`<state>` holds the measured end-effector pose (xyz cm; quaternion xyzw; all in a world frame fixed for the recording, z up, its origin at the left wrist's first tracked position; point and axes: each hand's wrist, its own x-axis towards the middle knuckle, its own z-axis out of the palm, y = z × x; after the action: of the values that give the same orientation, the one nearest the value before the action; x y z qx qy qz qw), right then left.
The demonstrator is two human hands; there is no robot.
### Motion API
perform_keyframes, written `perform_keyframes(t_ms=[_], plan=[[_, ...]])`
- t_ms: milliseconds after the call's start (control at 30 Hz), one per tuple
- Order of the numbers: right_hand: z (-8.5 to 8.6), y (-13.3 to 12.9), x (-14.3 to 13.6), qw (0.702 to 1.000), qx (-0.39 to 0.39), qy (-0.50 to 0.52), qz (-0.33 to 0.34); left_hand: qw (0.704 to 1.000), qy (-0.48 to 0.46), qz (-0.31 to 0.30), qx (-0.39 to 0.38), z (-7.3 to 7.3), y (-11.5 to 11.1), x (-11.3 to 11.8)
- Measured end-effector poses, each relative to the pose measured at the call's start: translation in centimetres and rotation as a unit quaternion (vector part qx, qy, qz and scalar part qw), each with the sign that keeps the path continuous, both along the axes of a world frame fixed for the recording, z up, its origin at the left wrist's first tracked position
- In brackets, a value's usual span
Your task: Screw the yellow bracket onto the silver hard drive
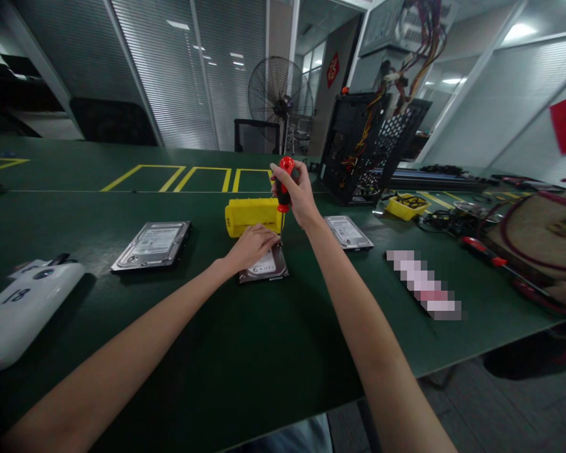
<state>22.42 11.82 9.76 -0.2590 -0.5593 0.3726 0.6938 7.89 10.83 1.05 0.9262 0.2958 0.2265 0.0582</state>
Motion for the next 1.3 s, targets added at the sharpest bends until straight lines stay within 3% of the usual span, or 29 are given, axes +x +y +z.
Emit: perform_keyframes(t_ms=[267, 567, 967, 1300], plan=[[0.1, -0.5, -0.2, 0.998, -0.014, -0.044, 0.034, 1.000, -0.011, -0.011, -0.023, -0.2, 0.2, 0.4], [0.3, -0.8, -0.8, 0.997, -0.022, -0.073, 0.028, 0.996, -0.008, -0.027, -0.081, 0.4, -0.2, 0.2], [0.2, -0.5, -0.2, 0.996, -0.029, -0.082, 0.002, 0.994, -0.043, -0.022, -0.100, -0.5, 0.5, 0.3], [0.6, -0.8, -0.3, 0.990, 0.005, -0.137, -0.040, 0.995, -0.038, -0.015, -0.090, -0.2, 0.1, 0.4]])
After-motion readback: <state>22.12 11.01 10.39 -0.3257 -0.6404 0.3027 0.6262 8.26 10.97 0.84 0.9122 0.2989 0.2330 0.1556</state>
